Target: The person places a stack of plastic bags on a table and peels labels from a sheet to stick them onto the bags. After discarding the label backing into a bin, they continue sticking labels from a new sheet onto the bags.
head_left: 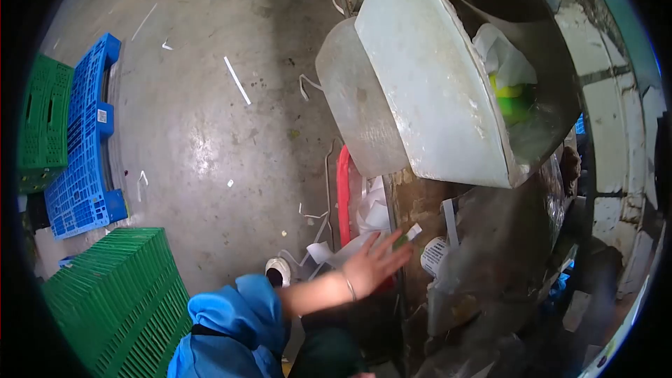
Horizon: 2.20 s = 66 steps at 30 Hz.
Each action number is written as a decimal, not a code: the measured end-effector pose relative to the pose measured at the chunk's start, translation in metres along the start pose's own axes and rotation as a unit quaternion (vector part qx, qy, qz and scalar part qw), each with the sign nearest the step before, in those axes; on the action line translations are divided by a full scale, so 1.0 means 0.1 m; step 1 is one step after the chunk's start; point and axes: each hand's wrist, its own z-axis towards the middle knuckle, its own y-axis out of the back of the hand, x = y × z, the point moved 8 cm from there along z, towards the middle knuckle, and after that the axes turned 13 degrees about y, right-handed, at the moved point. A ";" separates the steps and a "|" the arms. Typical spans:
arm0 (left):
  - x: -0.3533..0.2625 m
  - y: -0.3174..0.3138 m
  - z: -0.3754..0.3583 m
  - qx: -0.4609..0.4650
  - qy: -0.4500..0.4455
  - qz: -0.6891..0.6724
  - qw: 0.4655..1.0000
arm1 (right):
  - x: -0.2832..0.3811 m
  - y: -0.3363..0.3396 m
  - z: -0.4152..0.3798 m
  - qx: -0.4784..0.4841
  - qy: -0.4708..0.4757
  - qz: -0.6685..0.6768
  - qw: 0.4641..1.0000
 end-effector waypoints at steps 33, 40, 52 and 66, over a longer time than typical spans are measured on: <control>1.70 0.84 1.11 -0.002 0.366 -0.216 0.905 | 0.95 2.55 3.64 -0.372 0.112 -0.220 0.895; 1.52 -0.07 -1.05 0.002 0.471 -0.311 0.825 | 1.33 1.83 2.88 -0.372 0.267 -0.079 0.886; 0.51 -0.94 -0.87 0.019 0.487 -0.496 0.719 | -0.33 0.85 0.50 -0.153 -0.228 0.036 0.961; -1.61 -2.21 -1.04 0.386 -0.263 -0.135 0.874 | -0.48 0.78 0.89 -0.167 -0.118 -0.031 0.978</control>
